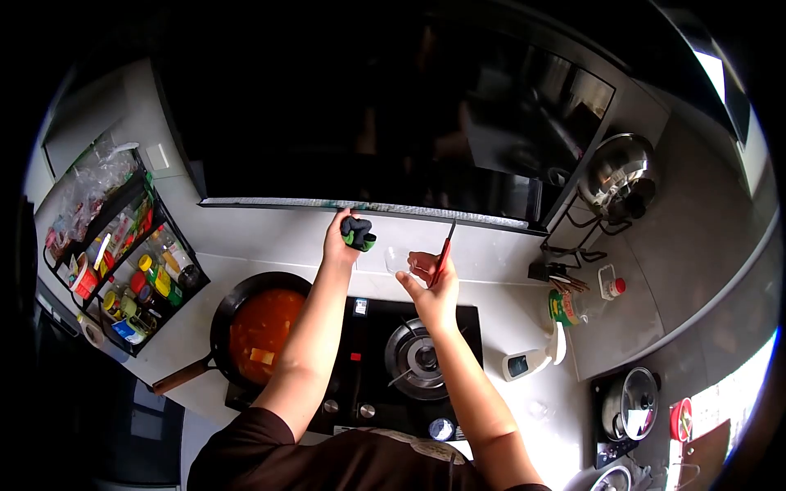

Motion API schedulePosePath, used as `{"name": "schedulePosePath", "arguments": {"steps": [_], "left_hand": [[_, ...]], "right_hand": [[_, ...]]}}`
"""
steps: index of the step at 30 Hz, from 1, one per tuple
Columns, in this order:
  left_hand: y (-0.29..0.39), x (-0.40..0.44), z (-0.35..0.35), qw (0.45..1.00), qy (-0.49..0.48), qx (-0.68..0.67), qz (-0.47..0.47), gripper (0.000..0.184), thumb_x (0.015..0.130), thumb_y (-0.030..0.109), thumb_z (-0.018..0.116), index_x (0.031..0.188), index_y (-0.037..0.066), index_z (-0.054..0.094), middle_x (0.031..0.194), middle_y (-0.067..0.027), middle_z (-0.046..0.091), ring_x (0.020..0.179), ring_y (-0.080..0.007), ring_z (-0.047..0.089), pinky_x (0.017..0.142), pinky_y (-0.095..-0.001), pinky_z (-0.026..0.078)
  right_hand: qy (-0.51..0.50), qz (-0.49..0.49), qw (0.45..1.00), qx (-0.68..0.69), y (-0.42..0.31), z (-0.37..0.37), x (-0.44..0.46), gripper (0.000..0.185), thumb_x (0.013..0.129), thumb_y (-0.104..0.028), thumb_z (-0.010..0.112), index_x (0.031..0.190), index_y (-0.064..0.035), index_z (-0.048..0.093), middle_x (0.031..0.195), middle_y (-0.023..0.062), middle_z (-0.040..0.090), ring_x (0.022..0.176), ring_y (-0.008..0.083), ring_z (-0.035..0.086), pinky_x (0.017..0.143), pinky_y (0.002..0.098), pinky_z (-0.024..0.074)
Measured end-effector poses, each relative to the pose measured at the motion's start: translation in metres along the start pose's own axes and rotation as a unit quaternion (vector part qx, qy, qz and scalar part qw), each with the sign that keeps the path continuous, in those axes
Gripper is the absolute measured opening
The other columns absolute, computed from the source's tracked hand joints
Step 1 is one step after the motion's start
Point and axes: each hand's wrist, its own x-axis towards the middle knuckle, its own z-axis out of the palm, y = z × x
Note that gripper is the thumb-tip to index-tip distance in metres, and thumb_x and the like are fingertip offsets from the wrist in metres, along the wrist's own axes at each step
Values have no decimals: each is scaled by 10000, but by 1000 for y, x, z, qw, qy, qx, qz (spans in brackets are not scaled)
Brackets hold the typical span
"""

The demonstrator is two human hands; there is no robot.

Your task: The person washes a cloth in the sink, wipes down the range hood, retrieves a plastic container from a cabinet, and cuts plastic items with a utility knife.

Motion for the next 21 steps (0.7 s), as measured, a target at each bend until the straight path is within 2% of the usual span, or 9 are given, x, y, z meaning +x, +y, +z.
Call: {"name": "schedulePosePath", "arguments": {"steps": [3, 4, 6, 14, 17, 21], "left_hand": [[4, -5, 16, 994, 66, 77, 36, 236, 800, 273, 691, 699, 100, 568, 671, -27, 598, 609, -183, 603, 591, -335, 514], [4, -5, 19, 994, 66, 76, 34, 236, 800, 273, 691, 699, 100, 568, 671, -27, 598, 609, -183, 603, 591, -335, 514], [6, -9, 25, 987, 105, 110, 42, 189, 798, 230, 685, 764, 100, 552, 706, -2, 535, 584, -166, 563, 477, -372, 504], [4, -29, 28, 977, 131, 149, 79, 215, 840, 227, 625, 735, 51, 558, 669, -32, 560, 556, -171, 580, 459, -329, 492], [2, -42, 36, 978, 134, 123, 98, 192, 843, 213, 620, 800, 29, 586, 730, -35, 586, 609, -169, 601, 521, -312, 501], [1, -42, 40, 979, 143, 94, 108, 184, 824, 191, 634, 830, 11, 595, 786, -41, 604, 663, -168, 612, 573, -310, 508]], "right_hand": [[-1, -7, 1000, -5, 2, 8, 2, 405, 704, 46, 754, 1038, 9, 528, 970, 81, 626, 918, 161, 615, 868, 300, 507], [1, -9, 1000, -10, 2, 11, 3, 391, 712, 42, 753, 1041, 15, 542, 982, 90, 632, 926, 162, 615, 870, 295, 501], [4, -8, 1000, -18, 2, 17, 4, 378, 720, 38, 752, 1044, 22, 557, 993, 99, 639, 934, 163, 616, 871, 291, 495], [-8, -27, 999, -43, -7, 25, 18, 369, 730, 35, 749, 1044, 17, 557, 975, 101, 647, 896, 158, 625, 824, 279, 501], [3, -55, 997, -51, -5, 26, 26, 394, 710, 22, 766, 1032, 22, 540, 930, 84, 640, 885, 153, 621, 820, 294, 521], [29, -39, 998, -26, 2, 32, 37, 358, 734, 17, 755, 1036, -7, 564, 929, 58, 649, 872, 140, 621, 802, 274, 506]]}}
